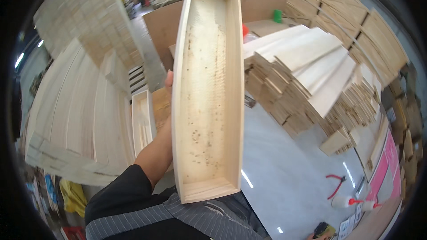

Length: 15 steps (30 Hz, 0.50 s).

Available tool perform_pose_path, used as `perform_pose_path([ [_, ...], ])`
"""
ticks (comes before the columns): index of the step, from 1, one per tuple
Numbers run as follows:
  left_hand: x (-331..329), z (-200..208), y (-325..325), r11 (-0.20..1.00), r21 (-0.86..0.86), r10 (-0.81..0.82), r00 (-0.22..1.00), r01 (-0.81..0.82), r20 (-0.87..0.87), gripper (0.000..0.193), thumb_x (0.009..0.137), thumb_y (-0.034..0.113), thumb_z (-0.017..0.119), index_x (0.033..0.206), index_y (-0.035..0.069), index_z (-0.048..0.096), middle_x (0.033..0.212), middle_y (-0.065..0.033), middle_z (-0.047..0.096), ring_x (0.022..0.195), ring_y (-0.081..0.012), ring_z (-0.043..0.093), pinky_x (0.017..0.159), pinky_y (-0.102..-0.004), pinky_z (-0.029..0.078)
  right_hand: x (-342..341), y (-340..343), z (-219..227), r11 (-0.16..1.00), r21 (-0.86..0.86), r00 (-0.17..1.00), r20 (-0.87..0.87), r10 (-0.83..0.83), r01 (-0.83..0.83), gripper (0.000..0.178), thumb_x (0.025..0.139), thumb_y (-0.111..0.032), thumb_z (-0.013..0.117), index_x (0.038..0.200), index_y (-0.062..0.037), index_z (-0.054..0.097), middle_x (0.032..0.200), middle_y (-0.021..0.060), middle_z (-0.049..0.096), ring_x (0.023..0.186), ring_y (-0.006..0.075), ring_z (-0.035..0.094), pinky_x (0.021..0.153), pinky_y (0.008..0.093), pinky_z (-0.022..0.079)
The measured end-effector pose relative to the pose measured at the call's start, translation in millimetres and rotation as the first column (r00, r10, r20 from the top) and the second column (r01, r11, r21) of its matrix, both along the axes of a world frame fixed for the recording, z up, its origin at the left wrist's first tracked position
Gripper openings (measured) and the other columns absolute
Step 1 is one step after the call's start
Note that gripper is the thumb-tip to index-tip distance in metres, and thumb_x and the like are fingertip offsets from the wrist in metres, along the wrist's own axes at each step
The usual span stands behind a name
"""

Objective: Assembling wooden boxes by applying glue and using a nail gun.

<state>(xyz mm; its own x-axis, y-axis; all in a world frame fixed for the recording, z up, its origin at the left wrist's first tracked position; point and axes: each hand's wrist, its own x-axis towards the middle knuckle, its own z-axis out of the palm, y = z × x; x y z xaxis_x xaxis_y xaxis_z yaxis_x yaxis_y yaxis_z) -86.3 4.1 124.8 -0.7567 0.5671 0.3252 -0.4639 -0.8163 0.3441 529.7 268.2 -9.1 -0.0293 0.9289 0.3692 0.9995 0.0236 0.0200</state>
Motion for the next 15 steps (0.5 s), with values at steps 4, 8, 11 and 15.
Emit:
perform_pose_path([
  [4, -5.7, -20.0, -18.4, 0.994, 0.112, -0.002, 1.0, -0.001, 0.024, 0.071, 0.096, 0.059, 0.053, 0.145, 0.007, 0.051, 0.141, -0.0141, 0.059, 0.124, -0.0274, 0.06, 0.103, -0.0434, 0.051, -140.5, -30.6, 61.9, 0.686, -0.335, 0.64, -0.728, 0.247, -0.646, 0.088, 0.078, -0.044, 0.079, 0.152, -0.0105, 0.044, 0.13, 0.0268, 0.062, 0.114, 0.0483, 0.061, 0.098, 0.0547, 0.047],
  [8, -14.2, -57.4, -30.9, 0.972, 0.233, -0.059, 0.994, 0.037, 0.087, 0.071, 0.097, 0.056, 0.054, 0.148, 0.006, 0.049, 0.145, -0.0176, 0.056, 0.129, -0.0338, 0.058, 0.108, -0.0493, 0.048, -301.9, -101.2, 79.8, -0.152, -0.159, 0.186, -0.965, -0.186, -0.976, 0.097, 0.089, -0.055, 0.067, 0.16, -0.005, 0.023, 0.151, 0.0216, 0.048, 0.135, 0.0309, 0.051, 0.112, 0.0422, 0.04],
  [11, -11.9, -78.5, -47.7, 0.983, 0.167, 0.064, 0.992, -0.081, 0.104, 0.067, 0.099, 0.054, 0.05, 0.146, 0.006, 0.051, 0.141, -0.0155, 0.059, 0.125, -0.0287, 0.06, 0.106, -0.0441, 0.049, -363.2, -138.4, 100.2, -0.425, -0.073, 0.221, -0.925, -0.31, -0.902, 0.09, 0.091, -0.034, 0.071, 0.16, -0.0032, 0.022, 0.155, 0.0188, 0.043, 0.141, 0.0278, 0.045, 0.117, 0.0404, 0.033],
  [15, -11.6, -76.0, -87.3, 0.845, -0.387, 0.41, 0.912, -0.369, 0.027, 0.069, 0.101, 0.058, 0.045, 0.145, 0.005, 0.052, 0.137, -0.0144, 0.062, 0.123, -0.0246, 0.061, 0.105, -0.0386, 0.049, -396.8, -170.5, 101.5, -0.439, -0.099, 0.242, -0.928, -0.283, -0.893, 0.085, 0.084, 0.004, 0.067, 0.157, 0.0048, 0.024, 0.154, 0.0136, 0.044, 0.142, 0.022, 0.041, 0.119, 0.0371, 0.029],
])
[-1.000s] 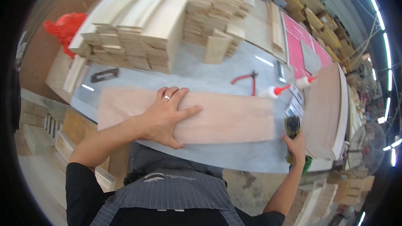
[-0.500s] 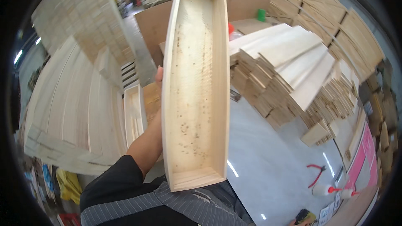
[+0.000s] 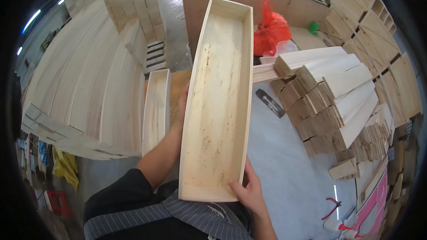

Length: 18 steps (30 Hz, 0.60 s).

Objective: Assembling wooden boxes by applying glue and using a nail gun.

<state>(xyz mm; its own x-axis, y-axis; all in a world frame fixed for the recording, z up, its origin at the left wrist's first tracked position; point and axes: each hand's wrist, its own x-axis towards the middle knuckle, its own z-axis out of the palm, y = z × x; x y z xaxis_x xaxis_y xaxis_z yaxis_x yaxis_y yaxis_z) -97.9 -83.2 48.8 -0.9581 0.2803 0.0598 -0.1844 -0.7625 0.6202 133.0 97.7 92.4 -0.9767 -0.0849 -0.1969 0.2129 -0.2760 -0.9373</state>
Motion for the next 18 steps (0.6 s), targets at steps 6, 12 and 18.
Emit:
perform_pose_path([
  [6, 39.3, -36.0, -89.8, 0.593, -0.805, -0.043, 0.999, 0.021, -0.006, 0.072, 0.096, 0.051, 0.065, 0.147, 0.003, 0.047, 0.136, -0.0146, 0.062, 0.125, -0.0253, 0.059, 0.106, -0.0379, 0.045, -44.4, -26.5, -59.4, 0.946, 0.324, 0.994, -0.111, 0.01, 0.026, 0.073, 0.09, -0.006, 0.069, 0.154, 0.0007, 0.035, 0.141, 0.0145, 0.057, 0.128, 0.0189, 0.055, 0.109, 0.0329, 0.042],
  [12, 26.9, -122.9, -122.1, -0.092, -0.991, 0.232, 0.966, -0.098, -0.117, 0.031, 0.089, 0.023, 0.068, 0.11, 0.0, 0.063, 0.103, -0.0249, 0.07, 0.1, -0.0433, 0.067, 0.089, -0.0488, 0.052, -56.1, -56.4, -81.2, 0.709, 0.697, 0.982, -0.039, 0.186, -0.107, 0.07, 0.094, -0.024, 0.072, 0.153, -0.0049, 0.04, 0.147, 0.0214, 0.053, 0.134, 0.0267, 0.054, 0.112, 0.037, 0.041],
  [18, 16.9, -213.0, -128.1, -0.31, -0.938, 0.285, 0.926, -0.157, -0.249, 0.02, 0.088, 0.016, 0.065, 0.101, 0.001, 0.06, 0.104, -0.0218, 0.065, 0.1, -0.0439, 0.062, 0.084, -0.0546, 0.051, 7.0, -21.6, -94.7, 0.732, 0.681, 0.998, 0.061, -0.023, -0.025, 0.061, 0.09, -0.011, 0.075, 0.146, -0.0057, 0.051, 0.132, 0.0171, 0.065, 0.092, 0.0158, 0.069, 0.084, 0.0297, 0.056],
])
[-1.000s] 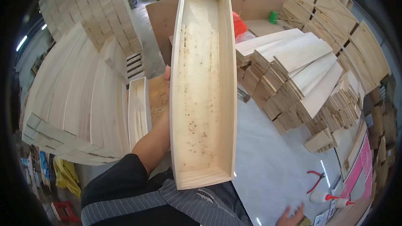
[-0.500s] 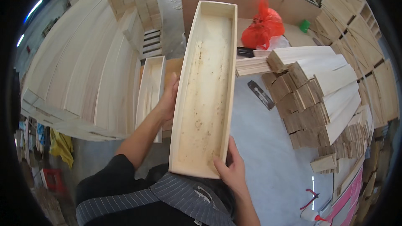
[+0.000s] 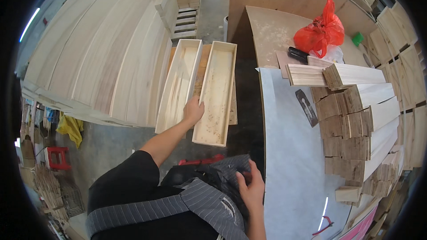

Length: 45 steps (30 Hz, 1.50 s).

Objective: Assembling wooden boxes by applying glue and using a nail gun.

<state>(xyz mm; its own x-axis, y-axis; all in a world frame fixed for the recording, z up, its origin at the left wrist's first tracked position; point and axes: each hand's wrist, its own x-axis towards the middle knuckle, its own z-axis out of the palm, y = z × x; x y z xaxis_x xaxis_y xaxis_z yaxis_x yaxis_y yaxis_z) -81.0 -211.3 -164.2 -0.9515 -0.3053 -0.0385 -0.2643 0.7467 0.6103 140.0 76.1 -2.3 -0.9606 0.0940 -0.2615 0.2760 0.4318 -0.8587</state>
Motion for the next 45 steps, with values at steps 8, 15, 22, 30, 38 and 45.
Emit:
perform_pose_path([
  [8, -3.8, -16.7, -23.5, 0.954, -0.283, 0.013, 0.96, -0.095, -0.279, 0.042, 0.084, 0.018, 0.069, 0.123, 0.007, 0.055, 0.11, -0.0163, 0.052, 0.114, -0.0387, 0.05, 0.092, -0.0512, 0.046, 53.6, 9.9, 21.2, 0.973, 0.159, 0.978, 0.094, -0.186, 0.169, 0.048, 0.091, -0.005, 0.072, 0.136, -0.0004, 0.058, 0.118, 0.0179, 0.07, 0.084, 0.0174, 0.071, 0.078, 0.0309, 0.057],
  [15, 14.1, 7.2, -35.5, 0.999, -0.015, 0.052, 0.919, -0.05, 0.392, 0.084, 0.09, 0.036, 0.064, 0.159, 0.013, 0.024, 0.127, -0.0248, 0.056, 0.115, -0.043, 0.059, 0.097, -0.0522, 0.047, 84.2, 8.7, 29.4, 0.957, 0.215, 0.976, 0.058, -0.211, 0.194, 0.042, 0.092, -0.005, 0.071, 0.133, -0.0009, 0.061, 0.111, 0.0175, 0.073, 0.09, 0.0203, 0.072, 0.083, 0.0326, 0.056],
  [22, -15.1, -159.3, -156.5, 0.985, -0.167, 0.016, 0.954, 0.036, 0.3, 0.051, 0.103, 0.034, 0.045, 0.147, 0.007, 0.045, 0.135, -0.0223, 0.06, 0.12, -0.0384, 0.061, 0.102, -0.053, 0.046, 174.9, 87.3, 48.9, 0.612, 0.581, 0.842, -0.409, -0.351, 0.537, 0.028, 0.089, -0.01, 0.073, 0.116, -0.0037, 0.071, 0.103, 0.0153, 0.073, 0.093, 0.0298, 0.07, 0.084, 0.0389, 0.055],
  [30, -66.4, 25.1, 2.5, 0.838, -0.538, 0.087, 0.996, -0.091, -0.033, 0.078, 0.086, 0.045, 0.071, 0.147, 0.001, 0.047, 0.134, -0.0273, 0.056, 0.116, -0.0425, 0.06, 0.1, -0.0493, 0.049, 389.5, 177.0, 42.9, -0.139, 0.91, 0.165, -0.218, -0.962, 0.39, 0.087, 0.077, -0.04, 0.079, 0.15, -0.0106, 0.042, 0.117, 0.022, 0.061, 0.105, 0.04, 0.061, 0.094, 0.0503, 0.047],
  [38, 67.7, 165.3, 203.8, 0.461, 0.435, -0.593, 0.633, 0.773, -0.497, 0.038, 0.1, 0.007, 0.061, 0.137, 0.004, 0.058, 0.112, -0.0046, 0.06, 0.103, -0.0136, 0.055, 0.089, -0.0286, 0.047, 417.8, 198.5, 5.9, 0.047, 0.902, 0.182, -0.035, -0.983, 0.43, 0.091, 0.074, -0.04, 0.079, 0.15, -0.0096, 0.038, 0.102, 0.0204, 0.07, 0.091, 0.0364, 0.067, 0.092, 0.0508, 0.048],
  [45, 249.4, 216.0, 335.2, -0.138, 0.721, -0.984, -0.178, 0.679, -0.02, 0.056, 0.098, 0.025, 0.069, 0.145, 0.003, 0.048, 0.108, -0.0114, 0.067, 0.089, -0.0185, 0.064, 0.082, -0.0334, 0.054, 370.9, 171.2, 128.7, 0.026, -0.057, 0.03, 0.077, -0.997, 0.998, 0.034, 0.089, -0.024, 0.073, 0.11, -0.0021, 0.058, 0.071, 0.0076, 0.062, 0.057, 0.0158, 0.06, 0.066, 0.0366, 0.058],
])
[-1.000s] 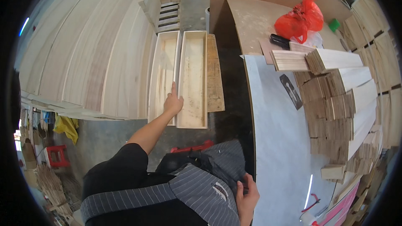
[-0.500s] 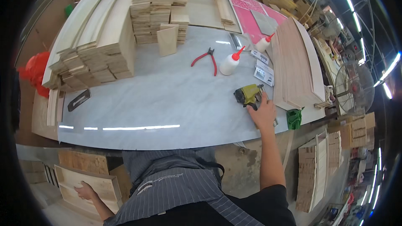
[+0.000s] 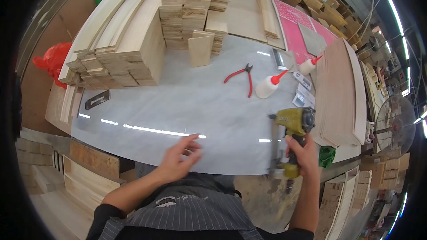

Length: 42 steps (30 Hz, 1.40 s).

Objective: Assembling wooden boxes by applying glue and using a nail gun.

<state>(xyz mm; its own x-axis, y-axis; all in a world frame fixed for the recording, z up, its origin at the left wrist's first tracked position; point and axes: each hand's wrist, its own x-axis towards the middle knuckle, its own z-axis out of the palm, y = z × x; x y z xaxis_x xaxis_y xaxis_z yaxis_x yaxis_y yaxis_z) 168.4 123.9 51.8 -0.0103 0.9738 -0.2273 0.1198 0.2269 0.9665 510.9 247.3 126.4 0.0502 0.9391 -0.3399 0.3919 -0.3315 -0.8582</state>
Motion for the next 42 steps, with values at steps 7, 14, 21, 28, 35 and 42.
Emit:
perform_pose_path([
  [7, 88.7, -5.1, 35.3, 0.999, -0.006, -0.026, 0.913, 0.031, 0.407, 0.054, 0.103, 0.042, 0.06, 0.136, 0.002, 0.044, 0.093, -0.0129, 0.066, 0.085, -0.018, 0.068, 0.073, -0.0336, 0.056, -71.4, -14.9, -20.3, 0.965, 0.023, 0.464, -0.874, 0.146, -0.26, 0.029, 0.094, -0.027, 0.059, 0.108, -0.0011, 0.057, 0.068, 0.0055, 0.053, 0.064, 0.0187, 0.055, 0.085, 0.057, 0.053],
  [14, 74.9, -9.8, 40.0, 0.949, -0.307, 0.024, 0.958, 0.068, 0.286, 0.049, 0.104, 0.046, 0.055, 0.123, 0.002, 0.048, 0.08, -0.0094, 0.065, 0.053, -0.0161, 0.064, 0.047, -0.0295, 0.052, -77.4, -3.2, -73.5, 0.953, -0.205, 0.372, -0.922, -0.111, -0.224, 0.038, 0.1, -0.026, 0.05, 0.133, -0.0061, 0.051, 0.062, 0.0018, 0.047, 0.054, 0.0155, 0.05, 0.08, 0.0514, 0.054],
  [21, 78.4, -10.4, 15.3, 0.866, -0.443, -0.082, 0.94, 0.232, 0.332, 0.044, 0.105, 0.043, 0.055, 0.122, 0.002, 0.05, 0.085, -0.0105, 0.068, 0.055, -0.0134, 0.064, 0.05, -0.0295, 0.053, -46.3, 7.3, -93.7, 0.955, -0.286, 0.292, -0.922, -0.253, -0.077, 0.036, 0.103, -0.027, 0.049, 0.132, -0.0059, 0.051, 0.062, 0.0013, 0.046, 0.053, 0.0156, 0.049, 0.08, 0.0501, 0.055],
  [28, 86.7, -17.9, 27.1, 0.804, -0.46, -0.238, 0.913, 0.377, 0.331, 0.043, 0.107, 0.036, 0.053, 0.13, 0.002, 0.045, 0.096, -0.0116, 0.068, 0.063, -0.0138, 0.065, 0.057, -0.0287, 0.054, -16.5, 12.1, -107.5, 0.948, -0.317, 0.258, -0.914, -0.312, 0.023, 0.049, 0.1, -0.029, 0.052, 0.143, -0.007, 0.048, 0.061, 0.0013, 0.045, 0.053, 0.0159, 0.049, 0.086, 0.0541, 0.053],
  [35, 81.4, -23.6, -3.0, 0.939, -0.136, -0.298, 0.944, 0.317, 0.142, 0.069, 0.103, 0.038, 0.058, 0.154, 0.001, 0.031, 0.117, -0.02, 0.065, 0.099, -0.0236, 0.068, 0.088, -0.0397, 0.054, -12.6, 0.0, -107.9, 0.951, -0.305, 0.271, -0.911, -0.309, 0.059, 0.051, 0.102, -0.028, 0.05, 0.15, -0.0112, 0.041, 0.061, 0.0031, 0.049, 0.055, 0.0173, 0.051, 0.094, 0.0507, 0.049],
  [42, 95.3, -24.7, 41.8, 0.776, 0.615, -0.004, 0.977, 0.138, -0.214, 0.076, 0.103, 0.045, 0.05, 0.152, -0.009, 0.031, 0.156, -0.0315, 0.031, 0.14, -0.047, 0.035, 0.116, -0.0503, 0.028, -38.0, -19.8, -104.3, 0.926, -0.36, 0.21, -0.92, -0.332, -0.114, 0.024, 0.1, -0.031, 0.055, 0.09, -0.0098, 0.057, 0.062, 0.004, 0.05, 0.059, 0.0189, 0.05, 0.075, 0.0411, 0.047],
])
